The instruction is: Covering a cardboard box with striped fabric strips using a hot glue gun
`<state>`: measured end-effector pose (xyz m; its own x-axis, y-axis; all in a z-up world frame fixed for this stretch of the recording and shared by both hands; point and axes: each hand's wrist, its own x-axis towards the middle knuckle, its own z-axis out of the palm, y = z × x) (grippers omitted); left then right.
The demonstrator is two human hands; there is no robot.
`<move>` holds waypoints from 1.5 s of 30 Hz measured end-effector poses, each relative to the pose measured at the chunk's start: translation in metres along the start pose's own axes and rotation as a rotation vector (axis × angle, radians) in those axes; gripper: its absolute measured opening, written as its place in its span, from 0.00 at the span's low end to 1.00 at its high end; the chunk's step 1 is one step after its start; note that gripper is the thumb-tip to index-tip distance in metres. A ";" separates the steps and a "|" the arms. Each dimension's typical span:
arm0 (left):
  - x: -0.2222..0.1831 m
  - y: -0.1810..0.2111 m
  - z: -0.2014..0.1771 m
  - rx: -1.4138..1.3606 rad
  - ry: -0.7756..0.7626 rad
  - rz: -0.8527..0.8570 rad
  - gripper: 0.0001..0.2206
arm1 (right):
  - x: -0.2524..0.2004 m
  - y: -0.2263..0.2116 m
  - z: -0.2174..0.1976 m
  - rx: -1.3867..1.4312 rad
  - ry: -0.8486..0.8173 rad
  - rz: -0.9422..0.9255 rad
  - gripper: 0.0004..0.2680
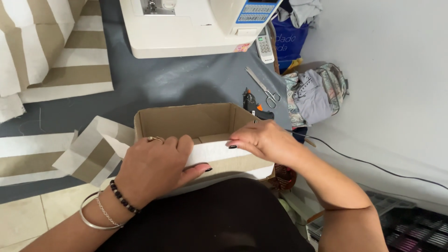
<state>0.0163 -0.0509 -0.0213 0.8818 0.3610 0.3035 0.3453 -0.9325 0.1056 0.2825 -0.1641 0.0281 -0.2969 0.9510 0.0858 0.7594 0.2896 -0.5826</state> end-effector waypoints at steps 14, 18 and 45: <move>0.045 0.039 -0.031 0.253 0.011 0.165 0.46 | 0.012 0.036 -0.018 0.249 -0.382 0.080 0.15; 0.051 0.061 0.000 0.038 0.067 0.118 0.41 | 0.004 0.038 -0.026 0.366 -0.457 0.136 0.16; 0.072 0.089 0.001 0.157 -0.088 0.225 0.50 | -0.047 0.049 0.002 0.368 -0.006 0.113 0.15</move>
<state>0.1106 -0.1082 0.0094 0.9639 0.1516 0.2188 0.1777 -0.9785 -0.1049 0.3328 -0.1947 -0.0060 -0.2279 0.9737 0.0005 0.5292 0.1243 -0.8393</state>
